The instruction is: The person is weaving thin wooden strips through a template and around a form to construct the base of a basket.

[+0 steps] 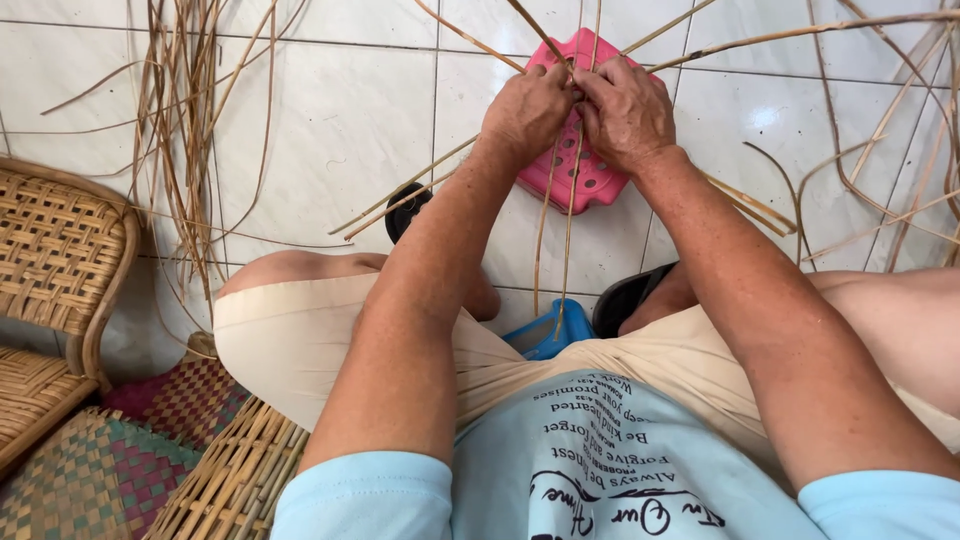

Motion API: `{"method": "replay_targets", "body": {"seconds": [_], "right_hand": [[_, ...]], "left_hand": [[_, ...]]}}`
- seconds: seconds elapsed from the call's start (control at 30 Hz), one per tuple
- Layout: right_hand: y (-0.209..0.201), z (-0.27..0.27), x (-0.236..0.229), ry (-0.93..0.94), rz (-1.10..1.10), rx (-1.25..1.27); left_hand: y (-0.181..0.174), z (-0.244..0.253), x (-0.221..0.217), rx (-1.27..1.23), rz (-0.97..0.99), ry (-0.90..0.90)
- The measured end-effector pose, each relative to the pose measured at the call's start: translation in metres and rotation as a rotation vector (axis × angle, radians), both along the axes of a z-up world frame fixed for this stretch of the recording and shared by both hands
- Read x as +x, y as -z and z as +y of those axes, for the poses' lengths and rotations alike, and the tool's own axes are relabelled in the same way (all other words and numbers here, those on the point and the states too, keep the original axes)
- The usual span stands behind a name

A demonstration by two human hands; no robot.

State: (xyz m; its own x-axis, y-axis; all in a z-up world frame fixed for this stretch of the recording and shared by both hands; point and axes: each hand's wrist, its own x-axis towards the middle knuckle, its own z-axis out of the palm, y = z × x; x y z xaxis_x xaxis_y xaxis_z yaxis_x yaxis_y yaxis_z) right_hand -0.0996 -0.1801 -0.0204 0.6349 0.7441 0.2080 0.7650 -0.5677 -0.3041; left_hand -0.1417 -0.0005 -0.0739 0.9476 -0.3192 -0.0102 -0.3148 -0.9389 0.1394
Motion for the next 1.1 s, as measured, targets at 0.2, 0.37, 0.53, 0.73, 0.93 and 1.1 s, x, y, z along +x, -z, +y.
{"method": "replay_targets", "body": {"seconds": [0.2,0.37,0.53,0.73,0.93,1.1], "right_hand": [[-0.004,0.003,0.003,0.056,0.175,-0.027],[-0.003,-0.008,0.010,0.156,0.321,0.087],[-0.002,-0.009,0.009,0.195,0.327,0.109],[0.005,-0.010,0.005,0.157,0.228,0.090],[0.006,-0.006,0.006,0.190,0.250,0.122],[0.013,-0.009,0.003,0.091,0.085,0.114]], "left_hand": [[0.003,0.014,-0.002,-0.595,0.027,-0.231],[-0.013,0.017,-0.002,-0.597,0.104,-0.290],[-0.015,0.021,0.006,-0.678,0.169,-0.380],[0.004,0.015,0.008,-0.574,0.012,-0.321],[0.013,0.007,0.019,-0.453,-0.023,-0.250],[0.008,0.005,0.016,-0.479,-0.021,-0.218]]}}
